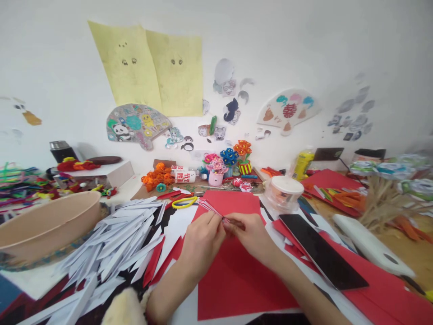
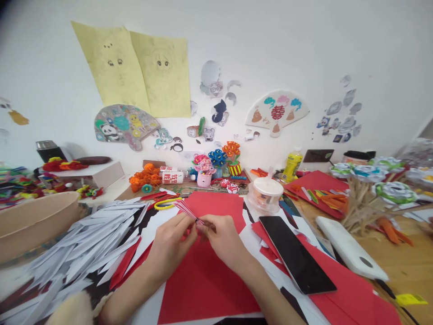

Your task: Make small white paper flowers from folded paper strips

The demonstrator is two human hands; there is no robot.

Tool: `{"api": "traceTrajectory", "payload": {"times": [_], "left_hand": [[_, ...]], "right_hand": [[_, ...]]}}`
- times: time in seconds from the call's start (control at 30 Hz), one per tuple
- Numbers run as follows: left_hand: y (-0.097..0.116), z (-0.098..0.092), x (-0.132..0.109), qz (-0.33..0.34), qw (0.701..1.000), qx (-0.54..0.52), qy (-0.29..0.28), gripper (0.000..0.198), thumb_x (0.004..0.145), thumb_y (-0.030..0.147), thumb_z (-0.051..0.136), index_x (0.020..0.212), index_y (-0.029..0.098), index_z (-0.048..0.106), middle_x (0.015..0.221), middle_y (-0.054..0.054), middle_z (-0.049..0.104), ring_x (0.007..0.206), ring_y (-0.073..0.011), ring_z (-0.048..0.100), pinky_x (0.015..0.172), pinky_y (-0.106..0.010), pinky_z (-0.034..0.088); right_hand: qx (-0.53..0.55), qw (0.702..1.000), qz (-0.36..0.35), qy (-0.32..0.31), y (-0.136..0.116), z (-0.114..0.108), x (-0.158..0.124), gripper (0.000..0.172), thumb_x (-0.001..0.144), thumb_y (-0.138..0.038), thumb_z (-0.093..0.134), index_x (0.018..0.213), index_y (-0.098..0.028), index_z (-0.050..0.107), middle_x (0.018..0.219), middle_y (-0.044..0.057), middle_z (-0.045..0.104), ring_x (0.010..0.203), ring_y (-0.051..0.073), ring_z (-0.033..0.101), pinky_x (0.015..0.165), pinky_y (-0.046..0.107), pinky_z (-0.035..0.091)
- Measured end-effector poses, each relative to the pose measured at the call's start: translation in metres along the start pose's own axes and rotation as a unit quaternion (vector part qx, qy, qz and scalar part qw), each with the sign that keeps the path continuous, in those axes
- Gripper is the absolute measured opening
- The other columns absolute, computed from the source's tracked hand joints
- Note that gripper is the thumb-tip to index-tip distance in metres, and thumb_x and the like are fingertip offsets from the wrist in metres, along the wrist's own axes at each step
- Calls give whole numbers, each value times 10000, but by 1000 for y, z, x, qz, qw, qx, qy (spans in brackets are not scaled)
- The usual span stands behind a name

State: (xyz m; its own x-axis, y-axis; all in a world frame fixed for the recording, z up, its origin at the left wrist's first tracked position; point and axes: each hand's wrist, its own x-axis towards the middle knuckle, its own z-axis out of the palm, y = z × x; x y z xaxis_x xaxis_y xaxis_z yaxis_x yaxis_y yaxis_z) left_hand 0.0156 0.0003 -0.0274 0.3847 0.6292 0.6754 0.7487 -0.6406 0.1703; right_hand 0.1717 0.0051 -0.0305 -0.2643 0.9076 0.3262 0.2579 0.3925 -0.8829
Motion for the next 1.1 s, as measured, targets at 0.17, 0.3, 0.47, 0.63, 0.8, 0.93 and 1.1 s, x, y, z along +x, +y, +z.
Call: {"api": "traceTrajectory", "payload": {"times": [0.17,0.3,0.47,0.63,0.8,0.93,1.1], "left_hand": [[-1,-2,3,4,1000,27,-5,207,861,127,433,663,178,465,651,17,506,569,-112,442,538,-234,310],[0,-1,3,-5,999,39,-17,208,863,126,412,670,177,470,661,11,511,579,-115,443,548,-237,318],[1,2,4,-6,998,55,-29,205,858,128,422,669,180,479,663,9,523,580,-119,450,542,-247,314],[-2,1,3,-9,996,67,-63,197,896,153,404,744,181,527,708,-2,567,621,-133,513,554,-247,351],[-4,-6,5,-7,986,136,-94,149,911,213,422,847,181,553,778,-33,600,705,-189,574,606,-285,411],[-2,-7,6,26,971,195,-136,136,880,117,435,819,183,536,746,-33,582,662,-199,568,571,-289,408],[4,-4,3,44,961,217,-166,201,819,-5,417,768,179,476,670,-11,531,644,-191,564,556,-267,408]], "right_hand": [[-44,999,-4,4,-4,-1,-3,308,896,-374,486,694,-167,594,540,9,601,481,139,587,507,232,450],[-45,999,13,5,-3,0,-3,317,887,-337,474,623,-177,545,499,5,581,445,138,569,481,231,435],[-44,998,48,-1,0,-1,-2,310,871,-341,482,614,-179,546,488,9,587,434,148,586,472,236,435],[0,997,83,-3,6,-3,1,305,847,-390,500,636,-175,554,512,11,591,428,155,596,457,241,446],[-8,997,73,7,2,-3,3,251,836,-365,519,696,-169,590,494,-7,569,447,147,581,493,235,437],[-58,998,34,-2,-1,-3,1,267,861,-306,499,626,-182,514,507,-19,528,469,123,522,514,222,386],[-159,986,-55,-2,4,-1,-3,290,884,-191,436,597,-193,390,561,-13,476,512,116,404,522,232,297]]}}
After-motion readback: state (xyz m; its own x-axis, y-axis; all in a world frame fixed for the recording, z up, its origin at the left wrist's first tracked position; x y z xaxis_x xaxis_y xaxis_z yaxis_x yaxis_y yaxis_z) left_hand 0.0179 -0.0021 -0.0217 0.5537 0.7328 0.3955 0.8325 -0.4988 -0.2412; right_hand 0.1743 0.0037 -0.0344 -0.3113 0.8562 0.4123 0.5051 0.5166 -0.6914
